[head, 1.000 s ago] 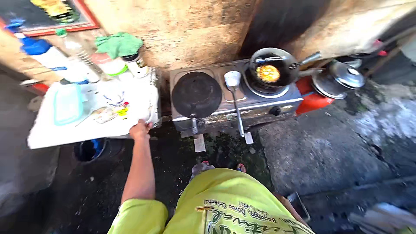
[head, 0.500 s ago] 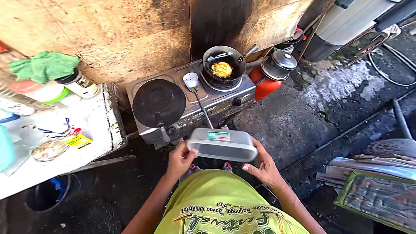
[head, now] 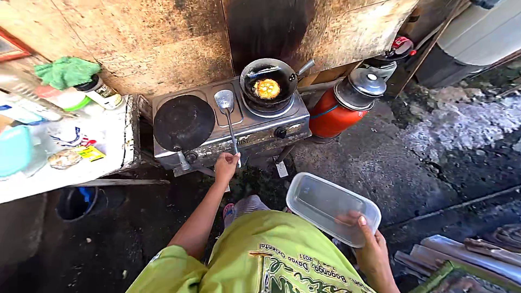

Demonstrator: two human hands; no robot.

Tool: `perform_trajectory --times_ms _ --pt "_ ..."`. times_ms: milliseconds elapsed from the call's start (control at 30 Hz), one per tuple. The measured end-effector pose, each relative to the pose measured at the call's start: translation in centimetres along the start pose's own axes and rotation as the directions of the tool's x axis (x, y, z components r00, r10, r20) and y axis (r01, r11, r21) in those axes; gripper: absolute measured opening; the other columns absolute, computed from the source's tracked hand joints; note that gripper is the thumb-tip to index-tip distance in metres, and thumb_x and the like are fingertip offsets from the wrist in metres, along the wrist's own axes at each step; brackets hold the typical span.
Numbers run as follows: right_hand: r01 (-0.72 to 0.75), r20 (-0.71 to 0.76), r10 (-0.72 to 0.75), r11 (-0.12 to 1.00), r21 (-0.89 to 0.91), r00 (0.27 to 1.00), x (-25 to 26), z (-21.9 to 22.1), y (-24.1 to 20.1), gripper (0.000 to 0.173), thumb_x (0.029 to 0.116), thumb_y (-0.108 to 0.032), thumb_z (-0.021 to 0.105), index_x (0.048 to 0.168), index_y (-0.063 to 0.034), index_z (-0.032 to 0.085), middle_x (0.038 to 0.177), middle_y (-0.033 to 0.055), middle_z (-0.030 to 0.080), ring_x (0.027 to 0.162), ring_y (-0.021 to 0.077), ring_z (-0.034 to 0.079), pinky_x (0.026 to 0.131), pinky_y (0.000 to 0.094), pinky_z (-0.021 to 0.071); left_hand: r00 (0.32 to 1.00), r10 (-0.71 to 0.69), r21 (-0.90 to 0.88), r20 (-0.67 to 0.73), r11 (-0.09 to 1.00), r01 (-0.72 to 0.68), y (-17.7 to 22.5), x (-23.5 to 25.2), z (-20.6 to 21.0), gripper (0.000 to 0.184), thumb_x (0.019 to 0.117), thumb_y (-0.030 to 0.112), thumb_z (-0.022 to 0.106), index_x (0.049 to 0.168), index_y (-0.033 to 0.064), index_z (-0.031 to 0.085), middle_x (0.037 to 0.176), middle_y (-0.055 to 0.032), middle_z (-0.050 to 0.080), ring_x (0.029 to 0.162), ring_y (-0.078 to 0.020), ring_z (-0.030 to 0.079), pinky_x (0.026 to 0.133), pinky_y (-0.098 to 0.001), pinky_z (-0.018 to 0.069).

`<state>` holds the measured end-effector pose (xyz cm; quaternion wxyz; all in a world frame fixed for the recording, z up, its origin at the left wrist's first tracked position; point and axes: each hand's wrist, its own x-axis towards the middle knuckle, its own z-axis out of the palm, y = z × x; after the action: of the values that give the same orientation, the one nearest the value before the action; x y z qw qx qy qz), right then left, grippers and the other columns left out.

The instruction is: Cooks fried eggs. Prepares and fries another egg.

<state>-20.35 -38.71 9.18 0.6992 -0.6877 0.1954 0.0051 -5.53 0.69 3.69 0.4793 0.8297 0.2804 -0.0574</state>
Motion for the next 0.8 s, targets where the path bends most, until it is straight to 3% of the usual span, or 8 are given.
perform_trajectory --times_ms 133,267,367,433,500,600,700,800 --pt "-0.006 -0.035 0.004 0.999 -0.051 0.999 1.3 -5.7 -0.1 0.045 0.1038 -0.035 0.045 0.126 0.002 0.056 0.096 0.0029 0.078 0.087 0.0168 0.078 0.076 0.0345 0.0667 0.98 -0.185 -0.017 -0.075 0.983 0.184 0.7 2.3 4.3 0.063 0.0953 0.043 0.074 0.133 -0.0033 0.055 0.117 -0.0274 0.065 0.107 -0.0399 0.065 0.095 -0.0564 0.0521" --pt "-0.018 -0.036 0.016 0.998 -0.057 0.999 1.8 -8.4 0.1 0.044 0.1044 -0.035 0.044 0.126 0.0018 0.056 0.095 0.0017 0.078 0.086 0.0155 0.078 0.076 0.0334 0.0666 0.947 -0.278 -0.061 -0.163 0.961 0.271 1.8 3.7 7.1 0.074 0.091 0.04 0.08 0.142 -0.0021 0.048 0.123 -0.0298 0.064 0.113 -0.0424 0.064 0.098 -0.0581 0.0512" --pt "-0.028 -0.045 0.026 0.999 -0.031 0.999 1.7 -8.7 0.3 0.039 0.1051 -0.031 0.044 0.123 0.0004 0.058 0.093 0.0008 0.078 0.085 0.0143 0.078 0.075 0.032 0.0666 0.929 -0.358 -0.297 -0.096 0.901 0.317 2.8 4.6 8.2 0.054 0.101 0.023 0.069 0.143 0.0005 0.044 0.118 -0.0255 0.062 0.085 -0.0305 0.069 0.074 -0.0432 0.06" --pt "-0.041 -0.049 0.04 0.999 -0.02 0.998 1.5 -8.3 0.6 0.038 0.1048 -0.03 0.044 0.122 0.0006 0.058 0.094 0.001 0.079 0.085 0.015 0.078 0.074 0.0319 0.0666 0.926 -0.37 -0.372 -0.07 0.871 0.32 3.1 5.1 8.5 0.039 0.1062 0.013 0.057 0.142 0.001 0.048 0.112 -0.0224 0.062 0.077 -0.0265 0.067 0.068 -0.0392 0.0588" --pt "-0.067 -0.052 0.065 0.997 -0.024 0.996 1.1 -7.7 0.9 0.039 0.1042 -0.031 0.044 0.124 0.0007 0.057 0.094 0.0008 0.078 0.086 0.0151 0.078 0.075 0.0322 0.0666 0.932 -0.341 -0.258 -0.124 0.918 0.301 2.9 5.4 7.8 0.037 0.1061 0.012 0.053 0.142 0.0024 0.051 0.116 -0.023 0.064 0.09 -0.0306 0.066 0.079 -0.0463 0.0563" --pt "-0.09 -0.073 0.089 0.996 -0.016 0.993 0.5 -6.5 1.2 0.042 0.104 -0.033 0.045 0.125 0.0015 0.056 0.094 0.0027 0.078 0.086 0.0165 0.078 0.075 0.0333 0.0666 0.938 -0.252 -0.023 -0.239 0.967 0.253 3.4 4.1 4.9 0.031 0.1044 0.017 0.055 0.131 0.0031 0.063 0.119 -0.0258 0.066 0.111 -0.0404 0.063 0.095 -0.0601 0.049" --pt "-0.088 -0.105 0.089 0.996 0.006 0.991 0.1 -4.8 1.0 0.04 0.1049 -0.03 0.042 0.125 0.0025 0.056 0.094 0.0026 0.078 0.085 0.0153 0.078 0.074 0.032 0.0664 0.94 -0.136 0.125 -0.314 0.975 0.183 4.5 2.4 0.4 0.036 0.1067 0.028 0.053 0.132 0.0058 0.065 0.117 -0.0234 0.069 0.113 -0.04 0.065 0.098 -0.0616 0.0478" --pt "-0.06 -0.113 0.063 0.998 0.028 0.992 0.1 -3.4 1.0 0.04 0.1055 -0.029 0.042 0.125 0.0019 0.057 0.094 0.002 0.079 0.085 0.0146 0.078 0.074 0.0311 0.0662 0.939 0.056 0.275 -0.339 0.961 0.042 6.7 2.7 -5.2 0.048 0.108 0.042 0.052 0.136 0.0044 0.063 0.118 -0.0276 0.069 0.113 -0.0468 0.065 0.098 -0.0678 0.0461"
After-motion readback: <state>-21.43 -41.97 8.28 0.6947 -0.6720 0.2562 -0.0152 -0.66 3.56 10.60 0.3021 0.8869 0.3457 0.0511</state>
